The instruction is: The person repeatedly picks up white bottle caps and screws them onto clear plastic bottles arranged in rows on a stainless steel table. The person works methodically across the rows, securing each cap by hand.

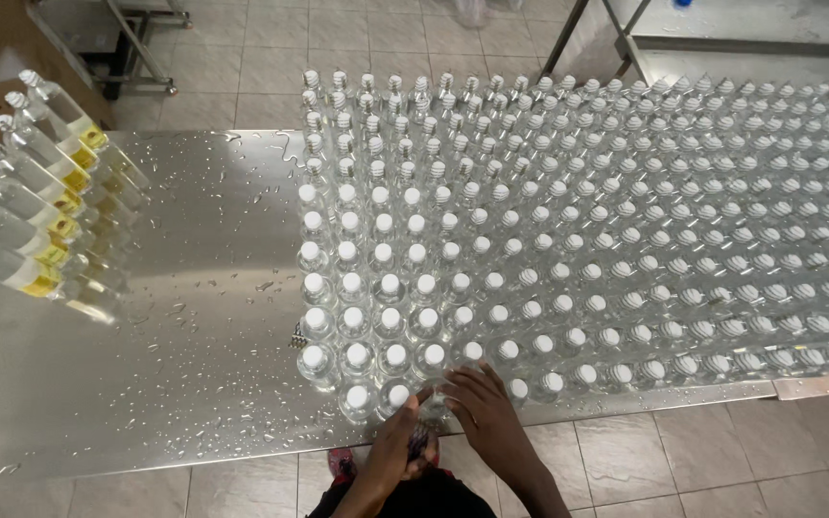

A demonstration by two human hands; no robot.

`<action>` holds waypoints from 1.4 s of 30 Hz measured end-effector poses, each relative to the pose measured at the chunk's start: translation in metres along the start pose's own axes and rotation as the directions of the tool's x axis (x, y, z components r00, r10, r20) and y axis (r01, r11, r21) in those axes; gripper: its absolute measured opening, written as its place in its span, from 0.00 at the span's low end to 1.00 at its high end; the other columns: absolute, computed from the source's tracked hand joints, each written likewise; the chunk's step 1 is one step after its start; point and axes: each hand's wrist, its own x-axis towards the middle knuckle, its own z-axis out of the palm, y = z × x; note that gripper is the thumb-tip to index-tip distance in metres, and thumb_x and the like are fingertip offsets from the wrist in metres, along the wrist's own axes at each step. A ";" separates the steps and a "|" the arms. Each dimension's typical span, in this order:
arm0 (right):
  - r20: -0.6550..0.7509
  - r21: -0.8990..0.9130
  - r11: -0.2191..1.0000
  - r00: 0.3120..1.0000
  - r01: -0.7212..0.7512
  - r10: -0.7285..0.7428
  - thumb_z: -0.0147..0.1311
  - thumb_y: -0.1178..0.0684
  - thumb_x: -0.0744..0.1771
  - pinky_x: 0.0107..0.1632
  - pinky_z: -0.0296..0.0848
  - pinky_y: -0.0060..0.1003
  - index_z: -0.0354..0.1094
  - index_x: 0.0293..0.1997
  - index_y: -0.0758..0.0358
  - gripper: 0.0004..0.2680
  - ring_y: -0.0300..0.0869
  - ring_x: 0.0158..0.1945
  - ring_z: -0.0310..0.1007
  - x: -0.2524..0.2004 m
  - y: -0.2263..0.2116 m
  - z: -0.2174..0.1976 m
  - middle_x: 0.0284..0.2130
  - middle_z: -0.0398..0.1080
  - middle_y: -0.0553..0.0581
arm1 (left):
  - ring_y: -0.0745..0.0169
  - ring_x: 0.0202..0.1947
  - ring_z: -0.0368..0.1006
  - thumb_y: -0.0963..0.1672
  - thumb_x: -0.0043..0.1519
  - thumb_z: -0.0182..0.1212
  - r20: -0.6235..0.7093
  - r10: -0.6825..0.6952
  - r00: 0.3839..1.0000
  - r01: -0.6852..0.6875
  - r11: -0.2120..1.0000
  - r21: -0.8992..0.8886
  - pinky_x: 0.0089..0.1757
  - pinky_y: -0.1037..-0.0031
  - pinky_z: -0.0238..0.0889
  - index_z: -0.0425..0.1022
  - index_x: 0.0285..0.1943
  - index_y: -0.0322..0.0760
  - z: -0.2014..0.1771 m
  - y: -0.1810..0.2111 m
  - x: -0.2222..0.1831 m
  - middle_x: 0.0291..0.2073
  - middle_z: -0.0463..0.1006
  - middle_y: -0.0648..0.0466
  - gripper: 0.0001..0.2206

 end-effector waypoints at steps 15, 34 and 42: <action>0.193 -0.122 0.992 0.981 0.035 -0.011 0.52 0.45 0.72 0.75 0.44 0.55 0.75 0.58 0.52 0.10 0.42 0.58 0.73 0.010 0.022 -0.002 0.48 0.76 0.48 | 0.68 0.23 0.66 0.56 0.72 0.44 -0.155 0.080 0.985 -0.045 0.975 0.216 0.28 0.76 0.56 0.69 0.84 0.48 0.013 -0.025 0.005 0.20 0.73 0.55 0.31; 0.326 -0.082 0.996 0.944 -0.028 0.053 0.50 0.39 0.73 0.71 0.50 0.51 0.64 0.73 0.56 0.21 0.46 0.66 0.63 0.026 0.000 -0.025 0.60 0.71 0.52 | 0.69 0.16 0.59 0.54 0.73 0.42 -0.040 -0.034 0.999 0.043 0.974 0.224 0.22 0.80 0.50 0.73 0.77 0.44 -0.016 -0.014 0.014 0.24 0.78 0.51 0.27; 0.224 0.418 0.851 0.944 -0.318 0.242 0.71 0.48 0.65 0.52 0.72 0.37 0.84 0.47 0.51 0.08 0.38 0.48 0.77 0.046 -0.048 -0.034 0.39 0.74 0.46 | 0.71 0.17 0.60 0.63 0.65 0.41 -0.027 0.005 1.000 -0.003 0.995 0.096 0.20 0.80 0.50 0.68 0.84 0.51 0.014 0.057 -0.007 0.23 0.69 0.55 0.39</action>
